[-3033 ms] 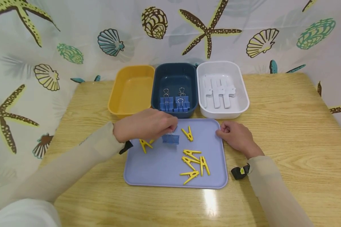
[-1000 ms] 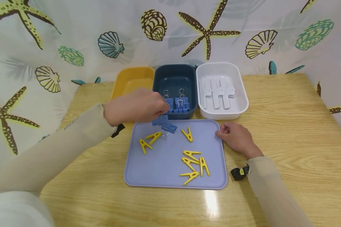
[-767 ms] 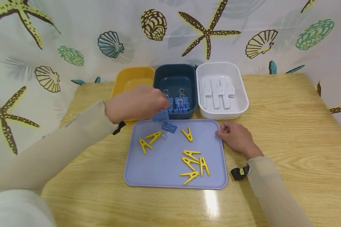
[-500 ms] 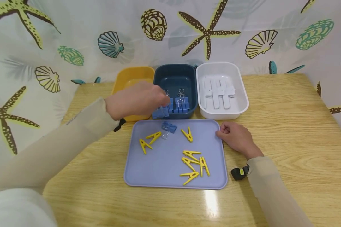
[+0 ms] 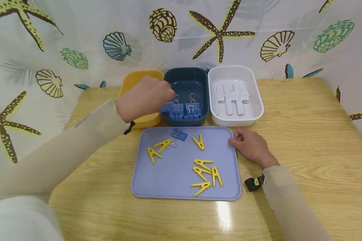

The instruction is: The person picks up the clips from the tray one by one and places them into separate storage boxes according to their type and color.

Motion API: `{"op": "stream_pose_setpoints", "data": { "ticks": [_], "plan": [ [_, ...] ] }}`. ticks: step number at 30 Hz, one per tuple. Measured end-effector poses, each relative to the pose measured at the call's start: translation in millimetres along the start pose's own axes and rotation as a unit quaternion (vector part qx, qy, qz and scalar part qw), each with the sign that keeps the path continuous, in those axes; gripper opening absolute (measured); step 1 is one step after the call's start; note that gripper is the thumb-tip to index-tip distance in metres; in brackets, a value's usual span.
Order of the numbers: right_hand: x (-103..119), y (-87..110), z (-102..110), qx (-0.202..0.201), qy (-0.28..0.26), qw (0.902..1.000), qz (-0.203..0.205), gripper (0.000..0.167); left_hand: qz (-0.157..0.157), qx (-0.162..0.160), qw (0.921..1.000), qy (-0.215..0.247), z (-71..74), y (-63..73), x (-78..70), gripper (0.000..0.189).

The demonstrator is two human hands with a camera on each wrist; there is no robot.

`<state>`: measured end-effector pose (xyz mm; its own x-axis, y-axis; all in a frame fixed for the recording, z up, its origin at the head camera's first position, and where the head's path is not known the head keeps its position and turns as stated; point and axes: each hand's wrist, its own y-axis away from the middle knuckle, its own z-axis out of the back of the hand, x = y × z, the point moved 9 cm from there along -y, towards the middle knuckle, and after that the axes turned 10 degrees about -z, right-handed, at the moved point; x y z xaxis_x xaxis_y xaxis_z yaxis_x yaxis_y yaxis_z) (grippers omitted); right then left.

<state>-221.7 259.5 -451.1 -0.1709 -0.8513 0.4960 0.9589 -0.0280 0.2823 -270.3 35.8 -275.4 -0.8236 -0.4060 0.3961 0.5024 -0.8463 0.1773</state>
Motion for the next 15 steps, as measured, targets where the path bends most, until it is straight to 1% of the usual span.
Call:
{"op": "stream_pose_setpoints", "data": {
  "ticks": [3,5,10,15],
  "plan": [
    [0,-0.1,0,0.001,0.002,1.0000,0.000,0.029,0.010,-0.008,0.9999,0.002,-0.4,-2.4,5.3,0.016],
    [0,-0.3,0,0.001,0.002,1.0000,0.000,0.029,0.014,-0.008,0.9998,0.007,-2.3,-4.0,8.4,0.016],
    [0,-0.8,1,0.000,0.002,1.0000,0.001,0.028,0.018,0.002,0.9996,0.020,-8.3,-7.5,15.4,0.016],
    [-1,-1.0,1,0.000,0.003,1.0000,0.001,0.027,0.022,0.009,0.9988,0.042,-18.4,-11.1,25.2,0.015]
  ]
}}
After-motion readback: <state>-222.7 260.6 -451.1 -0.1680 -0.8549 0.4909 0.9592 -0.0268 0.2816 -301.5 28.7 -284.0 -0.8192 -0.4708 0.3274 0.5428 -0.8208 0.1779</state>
